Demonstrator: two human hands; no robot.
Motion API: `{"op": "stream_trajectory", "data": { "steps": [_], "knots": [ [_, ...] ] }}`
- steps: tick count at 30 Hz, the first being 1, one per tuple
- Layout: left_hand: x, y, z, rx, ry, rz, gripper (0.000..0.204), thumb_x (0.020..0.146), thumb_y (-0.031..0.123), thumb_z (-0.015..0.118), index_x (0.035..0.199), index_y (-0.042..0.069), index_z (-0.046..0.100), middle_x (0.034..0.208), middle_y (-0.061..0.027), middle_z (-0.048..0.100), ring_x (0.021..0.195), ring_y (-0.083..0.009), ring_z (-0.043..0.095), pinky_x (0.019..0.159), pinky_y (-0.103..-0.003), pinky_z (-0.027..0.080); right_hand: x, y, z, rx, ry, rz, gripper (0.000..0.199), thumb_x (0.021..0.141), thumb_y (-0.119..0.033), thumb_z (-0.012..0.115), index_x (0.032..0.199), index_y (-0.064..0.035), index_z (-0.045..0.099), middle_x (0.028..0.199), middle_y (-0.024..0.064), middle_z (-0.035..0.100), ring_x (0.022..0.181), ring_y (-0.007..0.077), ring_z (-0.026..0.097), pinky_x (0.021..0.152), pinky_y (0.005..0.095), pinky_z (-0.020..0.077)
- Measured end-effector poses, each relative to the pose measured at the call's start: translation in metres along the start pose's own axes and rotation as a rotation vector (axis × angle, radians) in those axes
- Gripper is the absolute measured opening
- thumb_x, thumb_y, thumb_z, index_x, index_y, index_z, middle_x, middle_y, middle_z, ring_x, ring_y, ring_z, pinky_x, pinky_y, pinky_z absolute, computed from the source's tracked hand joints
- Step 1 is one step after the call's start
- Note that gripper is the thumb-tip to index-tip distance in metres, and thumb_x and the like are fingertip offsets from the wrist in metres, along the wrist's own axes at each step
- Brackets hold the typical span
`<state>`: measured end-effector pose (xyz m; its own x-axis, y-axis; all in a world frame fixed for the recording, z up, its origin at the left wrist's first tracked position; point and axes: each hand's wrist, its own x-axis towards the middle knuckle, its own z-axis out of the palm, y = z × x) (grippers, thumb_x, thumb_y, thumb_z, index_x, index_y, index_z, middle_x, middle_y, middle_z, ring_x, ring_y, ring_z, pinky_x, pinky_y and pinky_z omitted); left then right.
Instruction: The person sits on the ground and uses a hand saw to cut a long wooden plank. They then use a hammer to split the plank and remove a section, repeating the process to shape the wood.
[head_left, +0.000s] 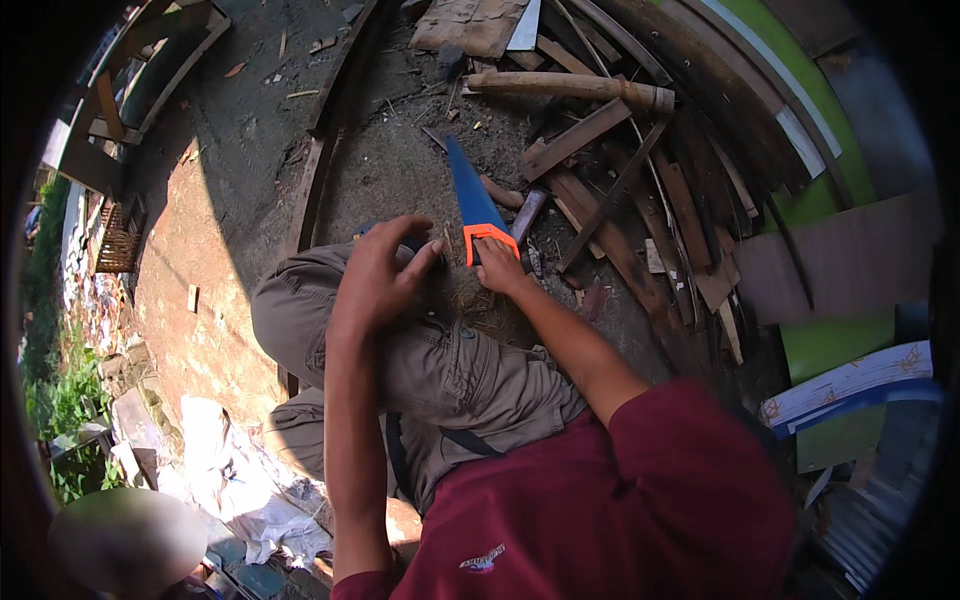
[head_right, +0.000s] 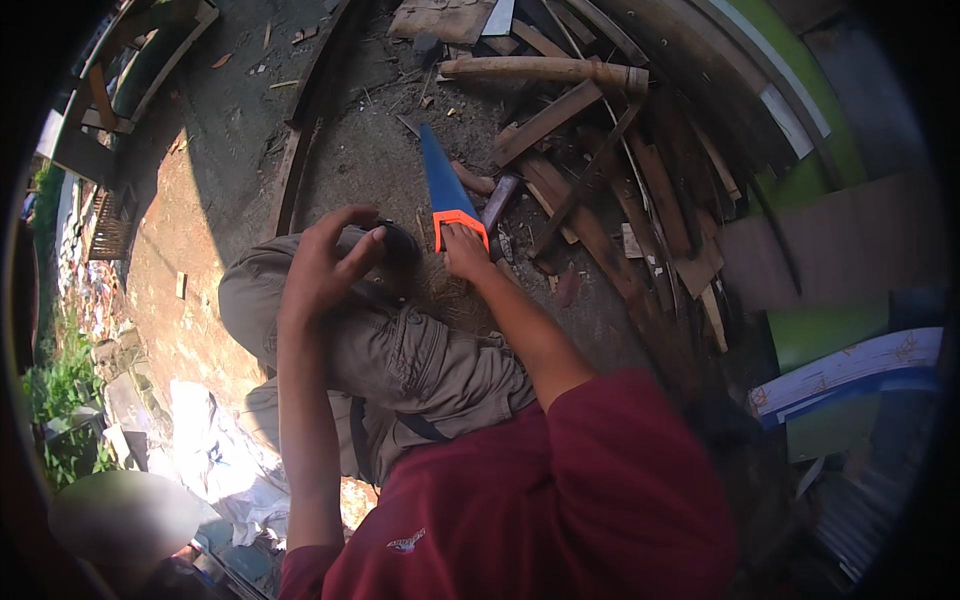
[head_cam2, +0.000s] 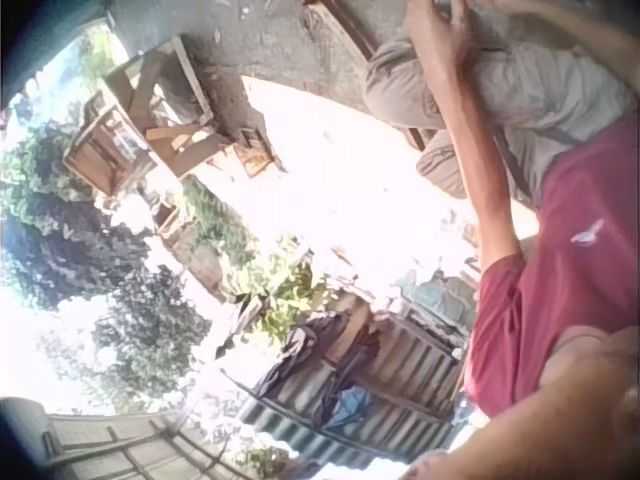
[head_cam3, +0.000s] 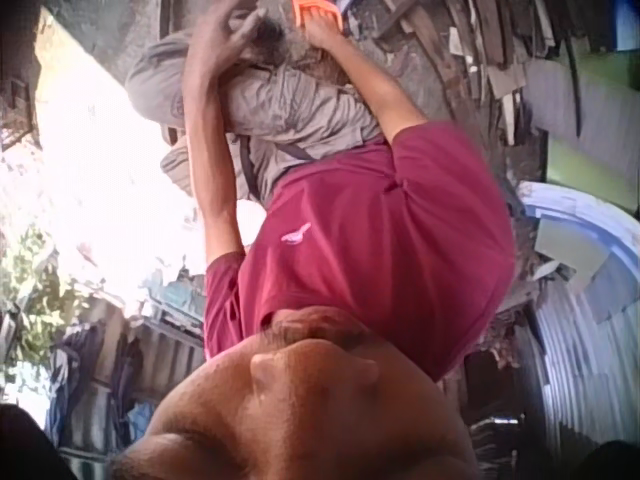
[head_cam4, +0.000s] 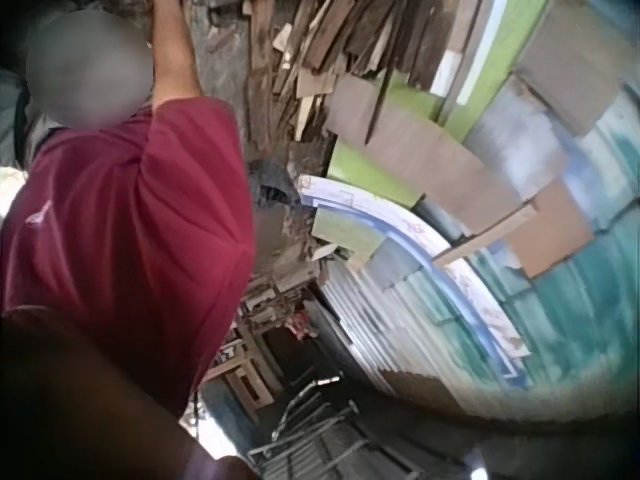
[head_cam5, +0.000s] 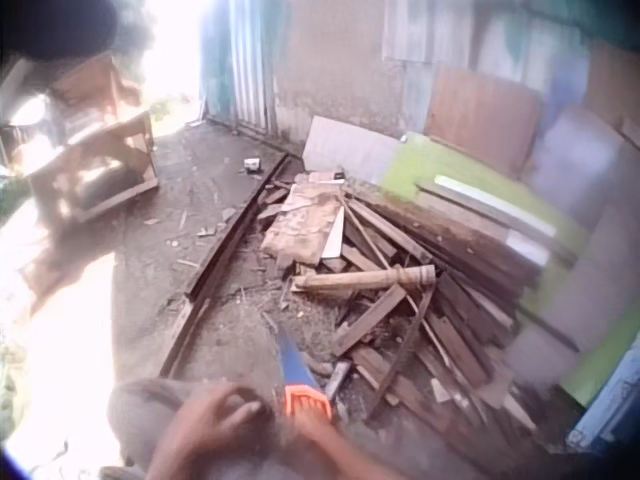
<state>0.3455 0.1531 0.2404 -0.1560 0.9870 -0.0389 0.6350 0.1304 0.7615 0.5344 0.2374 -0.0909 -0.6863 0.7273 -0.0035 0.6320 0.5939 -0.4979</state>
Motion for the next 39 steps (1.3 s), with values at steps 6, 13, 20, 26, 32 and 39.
{"op": "stream_trajectory", "data": {
  "steps": [6, 13, 20, 26, 32, 39],
  "knots": [
    [-0.007, -0.005, -0.009, -0.039, 0.046, -0.089, 0.036, 0.092, 0.025, 0.073, 0.114, -0.002, 0.067, 0.111, -0.0199, 0.071, 0.108, -0.0362, 0.067, 0.095, -0.042, 0.05, -0.048, 0.034, 0.003, 0.037, 0.063, 0.678, 0.058, 0.083, -0.017, 0.072, 0.134, -0.0013, 0.051, 0.133, 0.0199, 0.053, 0.124, 0.04, 0.054, 0.103, 0.0498, 0.0464],
    [-0.014, -0.007, -0.016, 0.012, 0.024, -0.022, 0.036, 0.092, 0.027, 0.072, 0.113, -0.001, 0.068, 0.11, -0.0205, 0.071, 0.105, -0.0374, 0.067, 0.092, -0.043, 0.051, -0.098, 0.064, 0.012, -0.141, -0.541, 0.822, 0.07, 0.083, -0.04, 0.081, 0.136, -0.0025, 0.053, 0.139, 0.0217, 0.058, 0.126, 0.0382, 0.06, 0.103, 0.0473, 0.0512],
    [0.002, -0.008, -0.005, 0.031, -0.006, 0.054, 0.035, 0.094, 0.027, 0.069, 0.115, -0.001, 0.066, 0.109, -0.0212, 0.07, 0.103, -0.0381, 0.066, 0.09, -0.045, 0.052, -0.102, 0.101, 0.001, -0.05, -0.603, 0.741, 0.069, 0.078, -0.042, 0.082, 0.124, 0.0059, 0.063, 0.128, 0.0276, 0.065, 0.122, 0.04, 0.063, 0.102, 0.0454, 0.0512],
    [-0.012, -0.011, -0.016, -0.041, 0.148, 0.154, 0.034, 0.092, 0.025, 0.072, 0.115, 0.0, 0.067, 0.109, -0.0179, 0.072, 0.103, -0.0343, 0.068, 0.09, -0.043, 0.053, -0.068, 0.063, -0.029, -0.126, -0.654, 0.675, 0.058, 0.08, -0.034, 0.076, 0.121, 0.0059, 0.067, 0.124, 0.0288, 0.067, 0.12, 0.0433, 0.063, 0.101, 0.0469, 0.0507],
    [-0.032, 0.005, -0.048, -0.447, 0.451, 0.223, 0.023, 0.095, 0.015, 0.069, 0.112, -0.001, 0.071, 0.106, -0.0131, 0.074, 0.101, -0.0219, 0.071, 0.092, -0.033, 0.052, -0.069, 0.068, -0.071, 0.04, -0.741, 0.733, 0.046, 0.086, -0.037, 0.076, 0.095, 0.0066, 0.068, 0.087, 0.0203, 0.071, 0.075, 0.0294, 0.068, 0.064, 0.0429, 0.0517],
    [-0.071, -0.015, -0.065, -1.131, 0.85, 0.359, 0.017, 0.101, 0.011, 0.061, 0.112, -0.001, 0.067, 0.094, -0.0083, 0.071, 0.089, -0.0158, 0.069, 0.084, -0.031, 0.054, -0.046, -0.022, -0.177, 0.632, -0.517, 0.8, 0.035, 0.09, -0.035, 0.077, 0.078, -0.0059, 0.062, 0.064, 0.0008, 0.056, 0.051, 0.0103, 0.052, 0.048, 0.0286, 0.0414]
  ]
}}
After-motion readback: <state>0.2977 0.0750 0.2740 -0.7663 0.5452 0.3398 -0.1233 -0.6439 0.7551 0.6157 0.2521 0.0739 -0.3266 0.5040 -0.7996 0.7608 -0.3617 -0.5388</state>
